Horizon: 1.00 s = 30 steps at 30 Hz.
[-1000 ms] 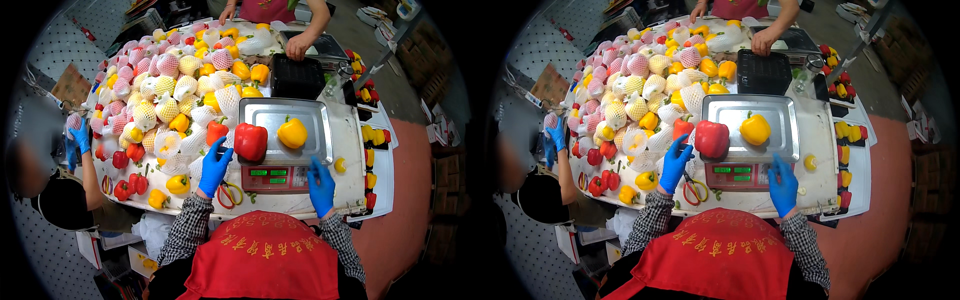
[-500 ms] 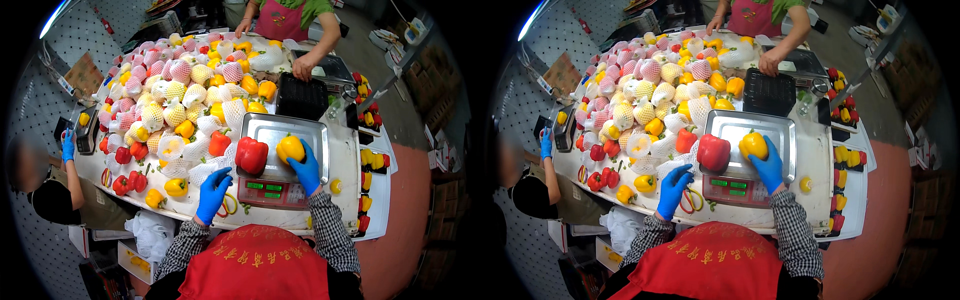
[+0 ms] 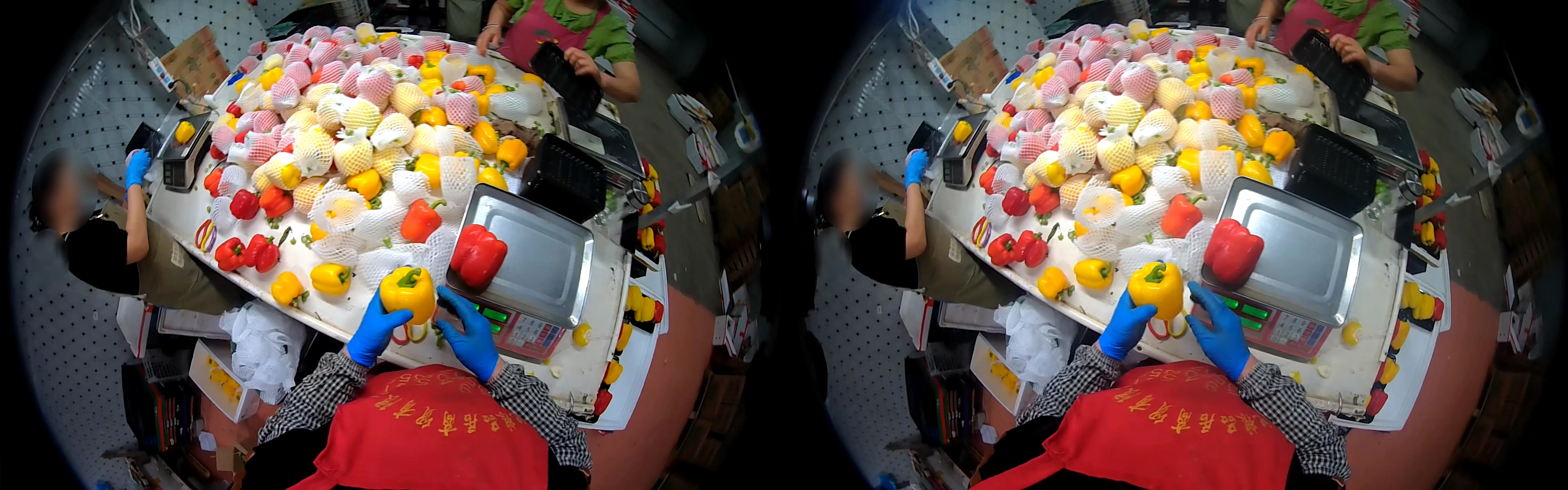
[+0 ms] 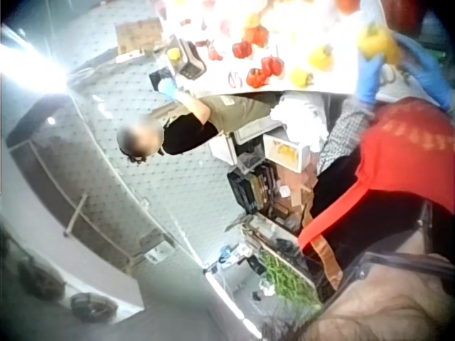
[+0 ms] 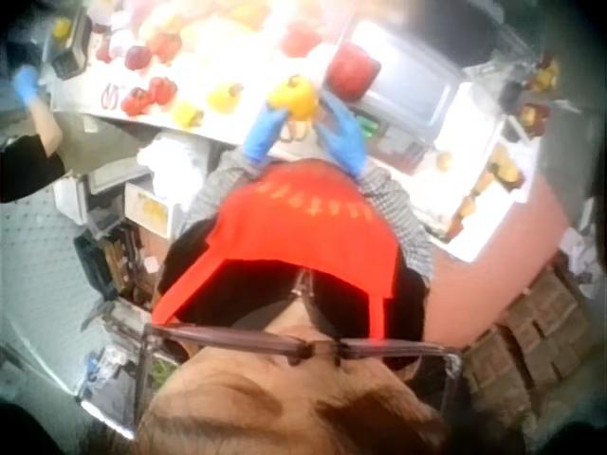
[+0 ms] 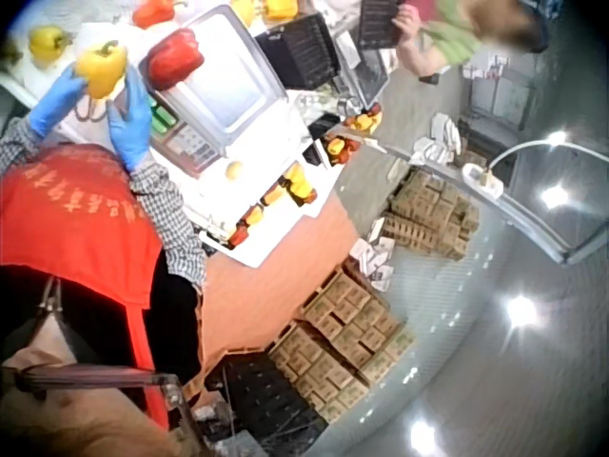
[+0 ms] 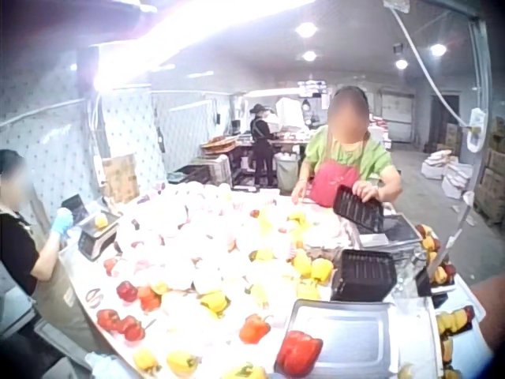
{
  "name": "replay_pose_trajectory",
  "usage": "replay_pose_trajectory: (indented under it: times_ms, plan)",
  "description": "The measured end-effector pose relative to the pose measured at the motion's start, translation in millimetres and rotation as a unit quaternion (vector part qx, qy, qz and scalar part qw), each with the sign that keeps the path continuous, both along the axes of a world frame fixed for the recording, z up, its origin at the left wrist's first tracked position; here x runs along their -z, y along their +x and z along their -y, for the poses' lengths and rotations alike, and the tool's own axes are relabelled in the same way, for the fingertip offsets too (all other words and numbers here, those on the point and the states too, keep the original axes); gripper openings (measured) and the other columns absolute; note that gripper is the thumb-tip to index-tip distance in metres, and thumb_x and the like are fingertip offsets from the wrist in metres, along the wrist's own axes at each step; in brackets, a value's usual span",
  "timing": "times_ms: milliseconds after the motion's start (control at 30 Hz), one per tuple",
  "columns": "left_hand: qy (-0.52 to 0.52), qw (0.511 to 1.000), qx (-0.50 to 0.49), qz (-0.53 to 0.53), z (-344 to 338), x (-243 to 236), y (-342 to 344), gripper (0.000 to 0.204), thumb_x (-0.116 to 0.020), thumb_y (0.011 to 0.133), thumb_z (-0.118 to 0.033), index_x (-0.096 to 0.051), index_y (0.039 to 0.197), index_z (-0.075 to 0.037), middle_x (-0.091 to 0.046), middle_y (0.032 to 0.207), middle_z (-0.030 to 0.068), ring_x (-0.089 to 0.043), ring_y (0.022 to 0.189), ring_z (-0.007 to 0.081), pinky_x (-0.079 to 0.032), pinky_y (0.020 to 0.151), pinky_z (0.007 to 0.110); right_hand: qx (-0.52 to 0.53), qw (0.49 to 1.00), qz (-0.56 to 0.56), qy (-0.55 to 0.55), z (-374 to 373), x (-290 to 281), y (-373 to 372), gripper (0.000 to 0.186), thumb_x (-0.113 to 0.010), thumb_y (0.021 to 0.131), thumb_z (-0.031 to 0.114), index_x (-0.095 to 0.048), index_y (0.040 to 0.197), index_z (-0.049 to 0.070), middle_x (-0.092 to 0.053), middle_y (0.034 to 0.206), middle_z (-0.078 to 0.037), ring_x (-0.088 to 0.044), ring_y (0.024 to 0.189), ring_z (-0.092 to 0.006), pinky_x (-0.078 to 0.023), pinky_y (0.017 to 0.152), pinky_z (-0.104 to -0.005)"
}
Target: The person removes protective foam nets from red and yellow bell peppers, trims the stems with scissors, weighs the peppers on a digital scale, and places them into black plastic trays. The person repeats this process for multiple peppers while coworkers work nearby.
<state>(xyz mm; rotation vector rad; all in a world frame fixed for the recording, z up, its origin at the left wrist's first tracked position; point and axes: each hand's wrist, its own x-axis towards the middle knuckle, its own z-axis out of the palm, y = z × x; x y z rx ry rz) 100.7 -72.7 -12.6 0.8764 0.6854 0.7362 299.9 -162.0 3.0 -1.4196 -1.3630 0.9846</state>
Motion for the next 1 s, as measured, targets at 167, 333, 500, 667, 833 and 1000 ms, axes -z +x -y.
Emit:
replay_pose_trajectory:
  times_ms: [167,333,500,667,833,1000]
  plan:
    - [-0.021,0.998,-0.052,-0.020,-13,28,-51,0.074,-0.075,0.084,-0.017,-0.040,0.148,-0.002,-0.055,0.139,0.0117,-0.055,0.128,0.0232,-0.042,0.110,0.037,-0.014,0.973,-0.056,-0.224,-13,80,-32,0.055,-0.068,0.095,0.023,-0.049,0.144,0.003,-0.063,0.129,-0.022,-0.067,0.111,-0.0262,-0.054,0.094,-0.0353]
    - [-0.128,0.990,-0.051,-0.015,-4,62,-70,0.074,-0.076,0.085,-0.024,-0.042,0.146,-0.002,-0.057,0.137,0.0120,-0.056,0.125,0.0243,-0.046,0.106,0.037,-0.041,0.954,-0.038,-0.295,-30,110,-51,0.071,-0.070,0.093,0.028,-0.037,0.152,0.005,-0.064,0.122,-0.022,-0.066,0.107,-0.0260,-0.054,0.090,-0.0348]
    - [-0.141,0.990,-0.027,0.000,1,78,-61,0.074,-0.075,0.086,-0.027,-0.041,0.146,-0.002,-0.058,0.135,0.0139,-0.059,0.123,0.0254,-0.047,0.106,0.037,0.004,0.930,-0.172,-0.326,-35,121,-52,0.082,-0.067,0.091,0.012,-0.022,0.159,0.006,-0.063,0.111,-0.013,-0.063,0.093,-0.0176,-0.054,0.082,-0.0306]
    - [-0.176,0.981,-0.018,0.075,-9,60,-68,0.076,-0.072,0.087,-0.033,-0.039,0.147,-0.001,-0.055,0.139,0.0142,-0.056,0.127,0.0263,-0.045,0.109,0.039,0.008,0.885,-0.298,-0.358,-38,89,-55,0.081,-0.067,0.088,0.004,-0.025,0.157,0.006,-0.062,0.105,-0.009,-0.062,0.085,-0.0141,-0.053,0.076,-0.0290]
    - [-0.175,0.977,0.008,0.121,-13,44,-69,0.080,-0.072,0.086,-0.037,-0.037,0.149,-0.002,-0.054,0.142,0.0142,-0.054,0.130,0.0271,-0.043,0.111,0.040,-0.056,0.850,-0.385,-0.356,-44,53,-60,0.063,-0.072,0.089,0.012,-0.041,0.144,0.005,-0.061,0.094,-0.004,-0.060,0.078,-0.0111,-0.052,0.072,-0.0264]
    - [-0.047,0.999,0.003,0.018,-31,28,-81,0.081,-0.075,0.085,-0.032,-0.037,0.150,-0.004,-0.054,0.142,0.0128,-0.054,0.129,0.0250,-0.042,0.111,0.038,-0.064,0.934,-0.135,-0.325,-35,47,-47,0.056,-0.073,0.091,0.019,-0.046,0.138,0.004,-0.063,0.091,-0.004,-0.059,0.078,-0.0105,-0.052,0.072,-0.0286]
